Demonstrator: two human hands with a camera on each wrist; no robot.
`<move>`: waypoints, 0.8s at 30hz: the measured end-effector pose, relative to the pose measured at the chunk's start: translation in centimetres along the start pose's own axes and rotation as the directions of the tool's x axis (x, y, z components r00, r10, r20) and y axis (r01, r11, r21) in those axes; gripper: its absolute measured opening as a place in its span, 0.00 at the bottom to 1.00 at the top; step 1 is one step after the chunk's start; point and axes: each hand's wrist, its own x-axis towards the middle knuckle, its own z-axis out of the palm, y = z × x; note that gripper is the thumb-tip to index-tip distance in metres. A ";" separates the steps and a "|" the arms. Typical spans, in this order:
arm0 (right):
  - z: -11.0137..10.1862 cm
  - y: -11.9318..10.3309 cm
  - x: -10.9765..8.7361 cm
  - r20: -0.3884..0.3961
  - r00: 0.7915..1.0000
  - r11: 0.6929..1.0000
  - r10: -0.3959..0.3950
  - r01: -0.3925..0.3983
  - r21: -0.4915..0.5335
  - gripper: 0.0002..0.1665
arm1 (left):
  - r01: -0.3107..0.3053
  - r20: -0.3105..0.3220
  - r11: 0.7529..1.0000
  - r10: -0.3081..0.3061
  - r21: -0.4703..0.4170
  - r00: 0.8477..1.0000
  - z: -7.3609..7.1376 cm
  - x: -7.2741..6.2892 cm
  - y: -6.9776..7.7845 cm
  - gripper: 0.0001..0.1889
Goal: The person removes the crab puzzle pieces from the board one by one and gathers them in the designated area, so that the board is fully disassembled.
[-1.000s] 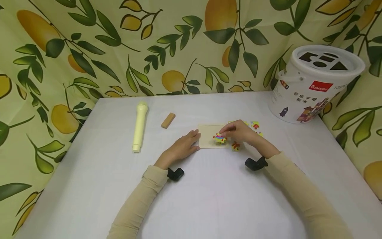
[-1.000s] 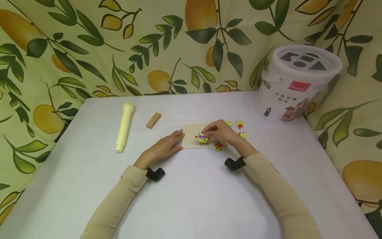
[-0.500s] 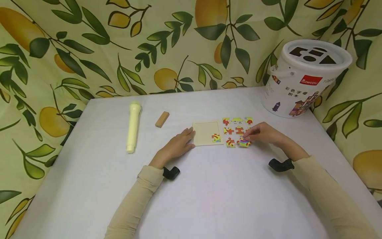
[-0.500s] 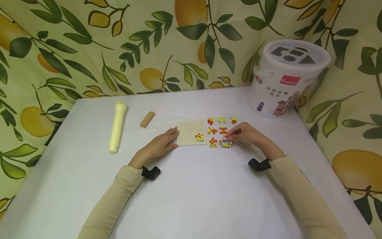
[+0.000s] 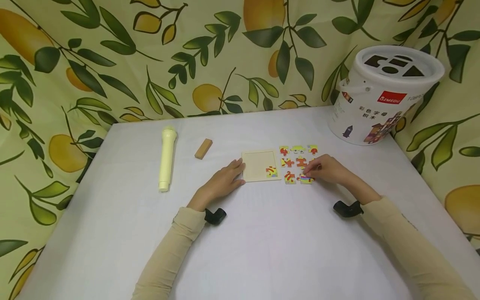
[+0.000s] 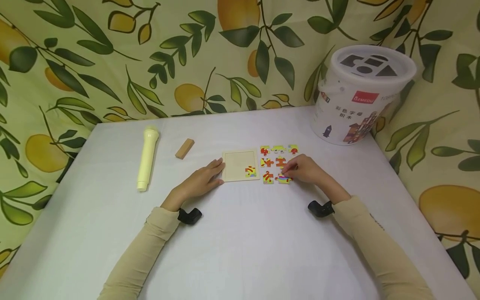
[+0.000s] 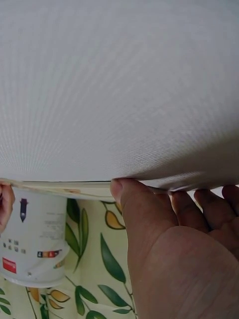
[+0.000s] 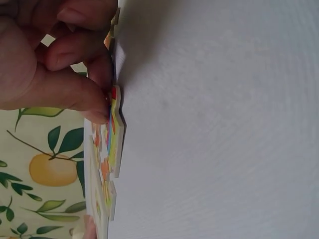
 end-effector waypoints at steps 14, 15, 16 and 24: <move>1.4 -4.6 3.7 0.042 0.995 0.993 -0.088 0.084 0.079 0.13 | -0.006 -0.009 1.000 0.006 -0.007 1.000 -0.2 0.0 -0.5 0.30; 1.7 -5.0 4.0 0.050 0.993 0.992 -0.103 0.098 0.085 0.13 | -0.005 -0.007 1.000 0.005 -0.008 1.000 -0.2 0.0 -0.5 0.30; 1.9 -5.4 4.2 0.054 0.991 0.989 -0.126 0.121 0.082 0.13 | -0.005 -0.007 1.000 0.005 -0.008 1.000 -0.1 0.0 -0.5 0.30; 3.8 -6.5 5.0 0.089 0.982 0.985 -0.168 0.164 0.045 0.10 | -0.005 -0.001 1.000 0.005 -0.009 1.000 0.2 -0.1 -0.4 0.30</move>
